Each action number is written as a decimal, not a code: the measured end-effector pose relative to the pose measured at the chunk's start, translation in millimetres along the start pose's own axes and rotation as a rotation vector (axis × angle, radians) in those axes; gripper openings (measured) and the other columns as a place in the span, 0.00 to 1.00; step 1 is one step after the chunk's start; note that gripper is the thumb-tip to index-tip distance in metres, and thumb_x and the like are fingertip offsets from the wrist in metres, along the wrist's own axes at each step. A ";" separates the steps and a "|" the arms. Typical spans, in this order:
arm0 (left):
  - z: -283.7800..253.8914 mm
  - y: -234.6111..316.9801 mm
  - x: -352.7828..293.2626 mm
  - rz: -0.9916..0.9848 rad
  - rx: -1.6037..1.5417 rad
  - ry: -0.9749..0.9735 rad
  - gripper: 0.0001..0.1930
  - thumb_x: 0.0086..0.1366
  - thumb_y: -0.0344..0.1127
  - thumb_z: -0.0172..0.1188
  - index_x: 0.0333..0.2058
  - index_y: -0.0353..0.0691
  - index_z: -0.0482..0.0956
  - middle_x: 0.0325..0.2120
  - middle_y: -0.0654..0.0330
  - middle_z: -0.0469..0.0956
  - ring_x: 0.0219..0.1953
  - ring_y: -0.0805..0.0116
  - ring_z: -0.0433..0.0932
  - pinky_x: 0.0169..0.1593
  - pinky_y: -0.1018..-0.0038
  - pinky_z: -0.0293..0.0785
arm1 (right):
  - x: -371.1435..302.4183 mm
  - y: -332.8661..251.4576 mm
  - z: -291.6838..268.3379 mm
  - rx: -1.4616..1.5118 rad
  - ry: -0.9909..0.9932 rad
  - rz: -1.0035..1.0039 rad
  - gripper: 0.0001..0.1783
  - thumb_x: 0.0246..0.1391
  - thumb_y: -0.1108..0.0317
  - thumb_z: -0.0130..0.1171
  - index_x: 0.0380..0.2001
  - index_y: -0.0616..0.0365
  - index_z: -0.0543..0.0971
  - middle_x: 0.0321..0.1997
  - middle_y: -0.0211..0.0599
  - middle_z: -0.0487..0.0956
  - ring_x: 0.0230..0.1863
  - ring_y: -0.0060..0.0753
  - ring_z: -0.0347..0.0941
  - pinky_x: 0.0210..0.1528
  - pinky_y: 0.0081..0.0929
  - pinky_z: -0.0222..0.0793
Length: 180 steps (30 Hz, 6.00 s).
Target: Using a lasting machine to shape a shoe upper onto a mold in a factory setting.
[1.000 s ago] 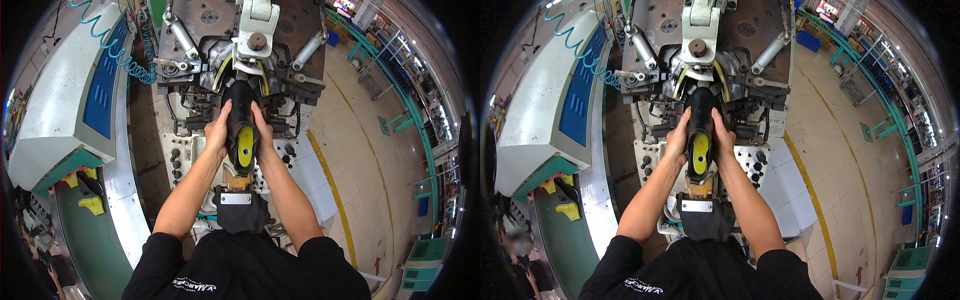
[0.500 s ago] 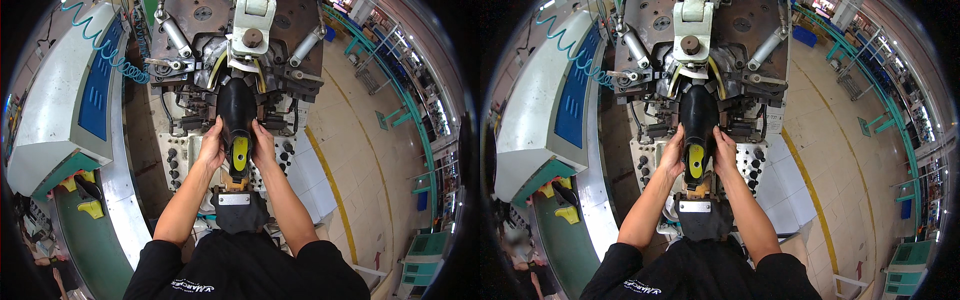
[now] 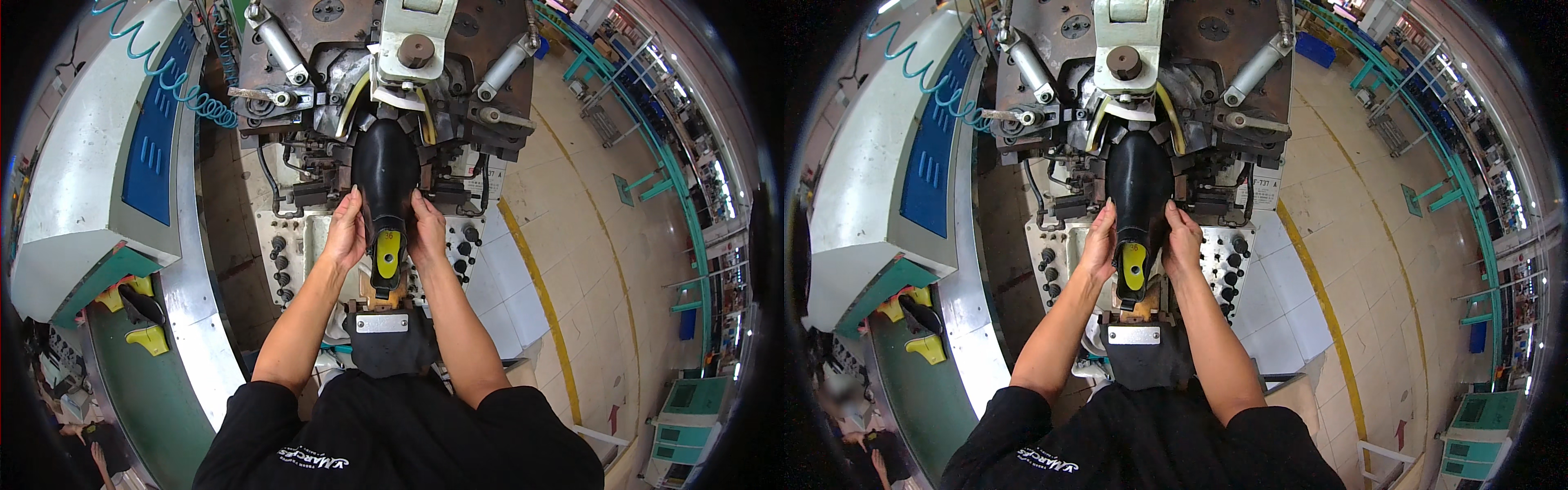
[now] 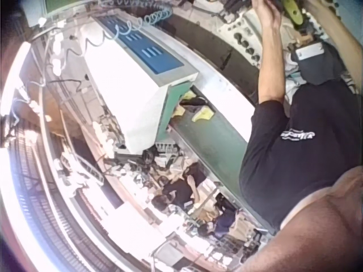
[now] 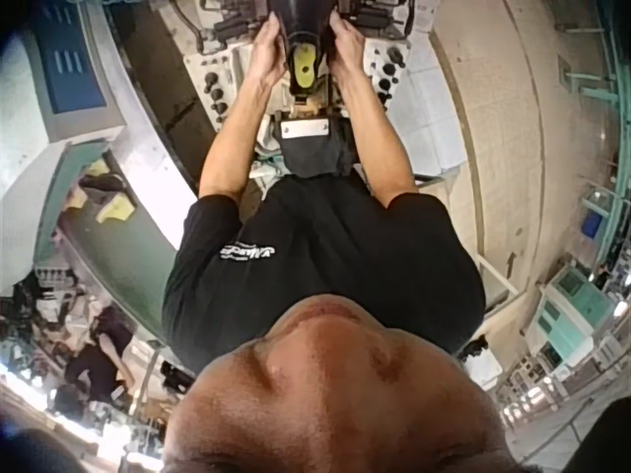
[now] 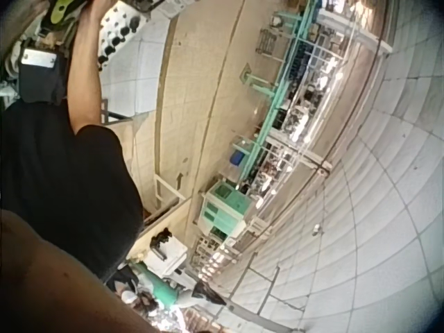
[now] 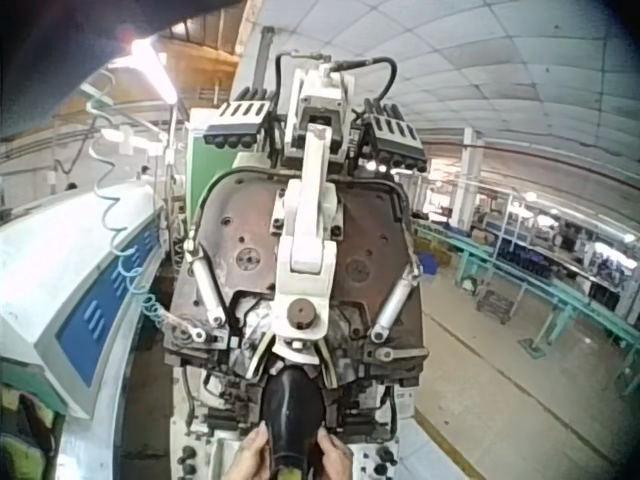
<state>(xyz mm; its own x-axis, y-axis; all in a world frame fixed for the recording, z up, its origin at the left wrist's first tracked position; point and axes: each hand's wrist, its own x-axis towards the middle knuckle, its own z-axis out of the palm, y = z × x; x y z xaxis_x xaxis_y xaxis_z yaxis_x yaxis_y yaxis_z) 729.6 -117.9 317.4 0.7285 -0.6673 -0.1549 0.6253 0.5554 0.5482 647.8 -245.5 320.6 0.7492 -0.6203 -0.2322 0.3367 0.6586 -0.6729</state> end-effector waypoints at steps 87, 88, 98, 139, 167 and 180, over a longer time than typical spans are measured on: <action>84.4 85.7 -46.0 0.958 2.145 -0.256 0.31 0.61 0.22 0.56 0.64 0.50 0.71 0.63 0.62 0.72 0.66 0.50 0.68 0.67 0.54 0.63 | -46.8 -3.9 -17.4 -0.383 -0.106 0.059 0.27 0.68 0.50 0.55 0.58 0.62 0.74 0.54 0.35 0.78 0.54 0.28 0.73 0.57 0.26 0.67; 88.1 91.8 -41.1 0.951 2.359 -0.289 0.36 0.59 0.21 0.56 0.67 0.54 0.67 0.66 0.67 0.68 0.69 0.49 0.63 0.70 0.50 0.58 | -50.5 -2.3 -14.0 -0.354 -0.137 0.115 0.28 0.68 0.50 0.55 0.58 0.64 0.73 0.56 0.36 0.77 0.56 0.26 0.71 0.60 0.25 0.65; 90.5 97.5 -48.6 0.788 2.133 -0.518 0.32 0.57 0.20 0.56 0.62 0.49 0.73 0.64 0.62 0.71 0.64 0.48 0.69 0.68 0.56 0.63 | -52.2 3.9 -26.2 -0.298 -0.103 0.128 0.29 0.68 0.48 0.56 0.56 0.66 0.75 0.57 0.36 0.77 0.58 0.26 0.69 0.64 0.24 0.59; 90.4 102.1 -29.0 0.874 2.335 -0.601 0.32 0.60 0.21 0.46 0.66 0.38 0.65 0.68 0.52 0.64 0.70 0.57 0.61 0.72 0.58 0.57 | -60.6 17.1 -18.5 -0.521 -0.069 -0.079 0.30 0.66 0.47 0.56 0.53 0.68 0.78 0.53 0.38 0.80 0.55 0.27 0.71 0.62 0.23 0.61; -220.9 -56.9 -370.0 -0.031 1.399 0.374 0.14 0.68 0.31 0.55 0.47 0.32 0.82 0.34 0.51 0.86 0.34 0.65 0.86 0.43 0.71 0.80 | -41.2 10.9 -27.2 -0.165 -0.274 0.286 0.28 0.66 0.44 0.52 0.55 0.55 0.76 0.51 0.39 0.81 0.50 0.38 0.79 0.55 0.38 0.75; -280.0 -152.9 -448.6 -0.201 1.324 0.933 0.17 0.61 0.34 0.62 0.46 0.30 0.83 0.34 0.54 0.86 0.32 0.68 0.83 0.42 0.72 0.79 | -43.2 11.2 -21.8 -0.136 -0.300 0.274 0.30 0.65 0.47 0.58 0.60 0.57 0.73 0.61 0.39 0.75 0.60 0.38 0.70 0.63 0.37 0.66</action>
<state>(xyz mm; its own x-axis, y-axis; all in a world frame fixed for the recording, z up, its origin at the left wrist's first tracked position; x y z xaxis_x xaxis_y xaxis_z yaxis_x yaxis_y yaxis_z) 385.5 235.4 72.9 0.8844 0.1154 -0.4522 0.4207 -0.6166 0.6655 606.8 -220.7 307.8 0.9402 -0.2649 -0.2143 0.0385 0.7074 -0.7057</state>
